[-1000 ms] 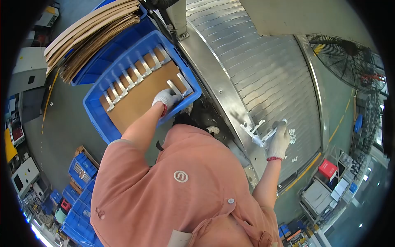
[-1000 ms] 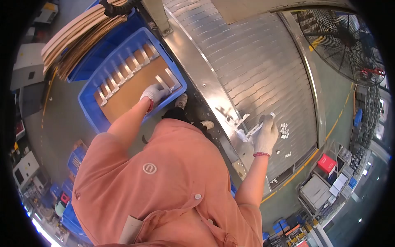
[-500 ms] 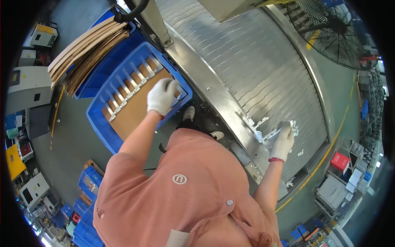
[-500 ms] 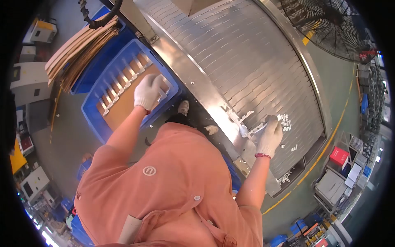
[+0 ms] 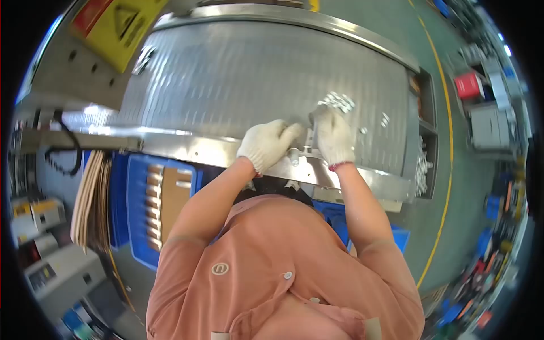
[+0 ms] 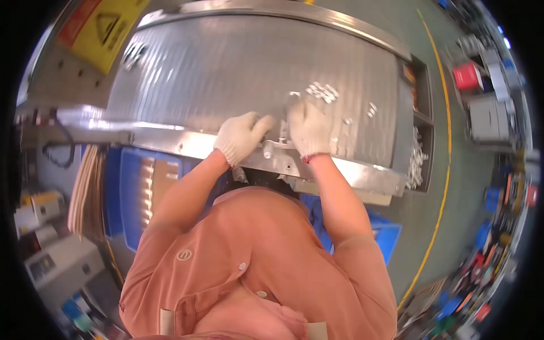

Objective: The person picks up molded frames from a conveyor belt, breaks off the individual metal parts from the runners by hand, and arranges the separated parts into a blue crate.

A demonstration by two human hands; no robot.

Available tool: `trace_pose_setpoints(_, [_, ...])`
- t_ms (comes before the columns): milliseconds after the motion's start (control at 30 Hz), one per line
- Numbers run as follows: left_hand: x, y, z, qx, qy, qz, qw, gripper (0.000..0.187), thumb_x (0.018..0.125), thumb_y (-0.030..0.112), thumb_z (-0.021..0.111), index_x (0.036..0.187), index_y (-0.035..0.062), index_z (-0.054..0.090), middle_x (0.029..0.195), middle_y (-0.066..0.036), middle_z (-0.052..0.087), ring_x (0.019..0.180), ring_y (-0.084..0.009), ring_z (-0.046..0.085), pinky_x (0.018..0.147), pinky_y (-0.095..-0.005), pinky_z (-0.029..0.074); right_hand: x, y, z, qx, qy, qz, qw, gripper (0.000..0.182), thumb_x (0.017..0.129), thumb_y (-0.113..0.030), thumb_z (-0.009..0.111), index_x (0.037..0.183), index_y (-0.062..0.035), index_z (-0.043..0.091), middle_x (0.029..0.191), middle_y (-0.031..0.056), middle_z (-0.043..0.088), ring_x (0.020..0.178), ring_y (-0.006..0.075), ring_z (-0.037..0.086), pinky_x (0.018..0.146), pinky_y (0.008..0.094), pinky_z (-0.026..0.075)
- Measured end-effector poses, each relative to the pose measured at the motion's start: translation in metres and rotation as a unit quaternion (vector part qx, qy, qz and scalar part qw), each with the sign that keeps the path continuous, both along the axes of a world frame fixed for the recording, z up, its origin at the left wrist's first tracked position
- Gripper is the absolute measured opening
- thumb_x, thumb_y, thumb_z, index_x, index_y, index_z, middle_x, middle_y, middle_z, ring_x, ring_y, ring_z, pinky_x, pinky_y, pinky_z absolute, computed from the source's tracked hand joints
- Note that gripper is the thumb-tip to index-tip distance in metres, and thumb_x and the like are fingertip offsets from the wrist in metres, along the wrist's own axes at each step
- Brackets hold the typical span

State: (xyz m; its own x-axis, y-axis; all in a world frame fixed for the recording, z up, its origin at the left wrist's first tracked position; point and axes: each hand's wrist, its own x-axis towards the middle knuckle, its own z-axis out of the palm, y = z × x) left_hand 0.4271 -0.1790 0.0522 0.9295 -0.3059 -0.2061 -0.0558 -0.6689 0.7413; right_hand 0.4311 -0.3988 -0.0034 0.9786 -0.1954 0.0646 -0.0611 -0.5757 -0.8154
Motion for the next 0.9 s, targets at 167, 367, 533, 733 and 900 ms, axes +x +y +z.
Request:
trace_pose_setpoints(167, [0.01, -0.055, 0.007, 0.039, 0.057, -0.047, 0.996, 0.067, 0.107, 0.06, 0.057, 0.105, -0.0025, 0.08, 0.098, -0.025, 0.08, 0.1, -0.0427, 0.078, 0.09, -0.0478, 0.059, 0.001, -0.059, -0.009, 0.14, 0.081, 0.037, 0.986, 0.071, 0.114, -0.062, 0.051, 0.099, 0.0046, 0.071, 0.089, 0.023, 0.071, 0.087, 0.0345, 0.066, 0.086, 0.0482, 0.053])
trace_pose_setpoints(367, [0.024, -0.099, -0.002, 0.139, -0.066, -0.199, 0.968, 0.06, 0.11, 0.058, 0.057, 0.109, 0.0039, 0.081, 0.098, -0.021, 0.081, 0.098, -0.0387, 0.079, 0.087, -0.0481, 0.061, -0.009, -0.091, 0.023, 0.188, 0.187, -0.003, 0.964, 0.076, 0.113, -0.068, 0.046, 0.108, 0.0005, 0.08, 0.096, 0.0202, 0.08, 0.093, 0.0322, 0.076, 0.088, 0.0469, 0.059])
trace_pose_setpoints(533, [0.032, -0.142, 0.027, 0.285, -0.097, -0.208, 0.931, 0.061, 0.113, 0.06, 0.053, 0.099, 0.0071, 0.08, 0.085, -0.017, 0.082, 0.082, -0.0392, 0.081, 0.077, -0.0498, 0.063, 0.005, -0.118, 0.044, -0.149, 0.173, 0.045, 0.972, 0.073, 0.11, -0.066, 0.047, 0.113, -0.0025, 0.083, 0.112, 0.0315, 0.079, 0.111, 0.0498, 0.075, 0.099, 0.0585, 0.058])
trace_pose_setpoints(733, [0.034, -0.146, 0.039, 0.314, -0.083, -0.279, 0.903, 0.059, 0.109, 0.063, 0.059, 0.1, 0.0092, 0.081, 0.084, -0.016, 0.079, 0.083, -0.0396, 0.079, 0.078, -0.0483, 0.062, -0.02, -0.127, 0.002, 0.051, 0.188, -0.045, 0.98, 0.08, 0.108, -0.072, 0.046, 0.11, -0.0005, 0.082, 0.11, 0.0312, 0.079, 0.108, 0.0491, 0.076, 0.096, 0.0591, 0.058])
trace_pose_setpoints(900, [0.04, -0.147, 0.024, 0.247, -0.072, -0.279, 0.925, 0.06, 0.11, 0.061, 0.057, 0.102, 0.0058, 0.08, 0.091, -0.021, 0.079, 0.092, -0.0425, 0.078, 0.084, -0.0484, 0.061, -0.033, -0.115, 0.025, -0.103, 0.148, -0.119, 0.976, 0.079, 0.109, -0.07, 0.047, 0.111, 0.0007, 0.082, 0.108, 0.0313, 0.079, 0.109, 0.0489, 0.075, 0.094, 0.0589, 0.056])
